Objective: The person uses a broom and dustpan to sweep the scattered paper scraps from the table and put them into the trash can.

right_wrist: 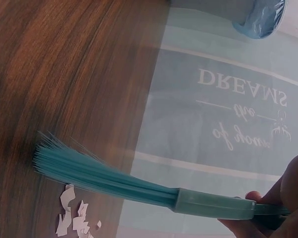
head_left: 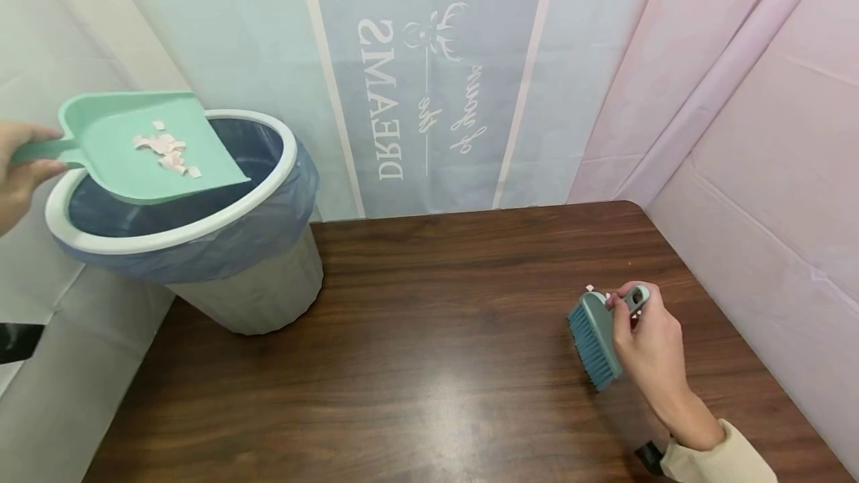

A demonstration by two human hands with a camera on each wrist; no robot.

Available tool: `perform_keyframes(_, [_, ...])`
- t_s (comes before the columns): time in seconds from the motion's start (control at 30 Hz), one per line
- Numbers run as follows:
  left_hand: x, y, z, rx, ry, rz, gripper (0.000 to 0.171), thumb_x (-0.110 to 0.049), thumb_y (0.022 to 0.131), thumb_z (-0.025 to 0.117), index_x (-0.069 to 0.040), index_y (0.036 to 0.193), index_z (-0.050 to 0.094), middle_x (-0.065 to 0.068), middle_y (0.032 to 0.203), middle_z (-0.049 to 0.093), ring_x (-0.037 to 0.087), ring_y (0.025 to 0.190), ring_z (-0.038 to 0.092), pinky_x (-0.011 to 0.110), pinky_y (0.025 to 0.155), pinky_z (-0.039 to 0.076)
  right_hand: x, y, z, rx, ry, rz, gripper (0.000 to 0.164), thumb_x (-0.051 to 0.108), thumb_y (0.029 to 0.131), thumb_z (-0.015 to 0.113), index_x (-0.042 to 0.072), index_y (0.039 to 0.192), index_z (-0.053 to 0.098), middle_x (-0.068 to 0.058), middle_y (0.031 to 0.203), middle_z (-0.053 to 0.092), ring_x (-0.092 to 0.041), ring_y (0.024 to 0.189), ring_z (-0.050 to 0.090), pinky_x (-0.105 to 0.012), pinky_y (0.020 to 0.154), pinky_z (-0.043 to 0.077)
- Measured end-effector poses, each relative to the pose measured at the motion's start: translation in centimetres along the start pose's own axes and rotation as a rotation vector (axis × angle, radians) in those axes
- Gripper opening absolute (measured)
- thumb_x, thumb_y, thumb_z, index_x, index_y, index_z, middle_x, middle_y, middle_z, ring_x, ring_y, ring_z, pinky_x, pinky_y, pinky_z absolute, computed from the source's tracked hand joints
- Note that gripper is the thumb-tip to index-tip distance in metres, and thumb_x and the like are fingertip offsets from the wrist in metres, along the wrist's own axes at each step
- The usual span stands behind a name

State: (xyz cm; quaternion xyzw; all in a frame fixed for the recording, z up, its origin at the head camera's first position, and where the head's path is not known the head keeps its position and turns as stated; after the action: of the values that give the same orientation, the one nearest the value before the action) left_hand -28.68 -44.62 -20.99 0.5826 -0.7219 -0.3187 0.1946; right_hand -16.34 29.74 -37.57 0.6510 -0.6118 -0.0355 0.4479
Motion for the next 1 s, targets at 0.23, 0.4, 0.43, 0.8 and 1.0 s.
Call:
perform_keyframes(0.23, [-9.7,0.9,-2.7,0.165,0.268,0.081,0.041,0.014,0.075,0.065,0.013,0.113,0.051,0.036,0.106,0.050,0.050,0.102,0.044,0.057,0.096,0.033,0.0,0.0,0.0,-0.002,-0.006,-0.005,0.017,-0.003,0.087,0.059,0.003,0.100,0.051,-0.004,0.080,0.065,0.005,0.058,0.043,-0.010,0.048,0.035])
perform_keyframes(0.4, [-12.9,0.5,-3.6,0.085,0.316,0.215,0.039,0.016,0.068,0.067,0.011,0.105,0.056,0.033,0.102,0.055,0.045,0.101,0.044,0.053,0.094,0.033,0.0,0.1,0.0,0.003,-0.009,-0.002,0.017,-0.003,0.087,0.059,0.003,0.100,0.050,-0.004,0.081,0.065,0.006,0.058,0.044,-0.010,0.048,0.035])
perform_keyframes(0.43, [-13.2,0.6,-3.6,0.083,0.300,0.218,0.038,0.016,0.068,0.067,0.011,0.104,0.056,0.033,0.102,0.056,0.045,0.100,0.044,0.053,0.093,0.032,0.0,0.1,0.0,0.003,-0.009,-0.002,0.017,-0.003,0.087,0.059,0.003,0.100,0.050,-0.004,0.081,0.065,0.005,0.058,0.044,-0.010,0.048,0.035])
perform_keyframes(0.8, [-12.0,1.1,-3.4,0.054,0.270,0.097,0.036,0.009,0.077,0.065,0.014,0.111,0.053,0.036,0.105,0.052,0.050,0.101,0.045,0.057,0.092,0.034,-0.1,-0.1,0.0,0.003,-0.005,0.014,0.017,-0.003,0.087,0.058,0.003,0.101,0.050,-0.004,0.080,0.065,0.004,0.057,0.043,-0.011,0.047,0.035])
perform_keyframes(1.0, [-9.2,0.6,-2.9,-0.047,0.054,0.070,0.038,-0.011,0.093,0.052,0.013,0.121,0.050,0.040,0.106,0.050,0.054,0.102,0.046,0.055,0.097,0.034,0.1,0.2,0.1,0.010,-0.009,0.002,0.017,-0.002,0.088,0.058,0.003,0.101,0.050,-0.004,0.081,0.065,0.001,0.057,0.044,-0.011,0.047,0.035])
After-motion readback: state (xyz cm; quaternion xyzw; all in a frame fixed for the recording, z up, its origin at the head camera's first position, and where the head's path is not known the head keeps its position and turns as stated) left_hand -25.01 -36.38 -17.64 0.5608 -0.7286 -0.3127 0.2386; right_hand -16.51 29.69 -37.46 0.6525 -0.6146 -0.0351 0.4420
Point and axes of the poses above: each hand's wrist, its own y-axis towards the middle knuckle, its own z-axis out of the palm, x = y × z, the point moved 5 cm from there along y, towards the middle knuckle
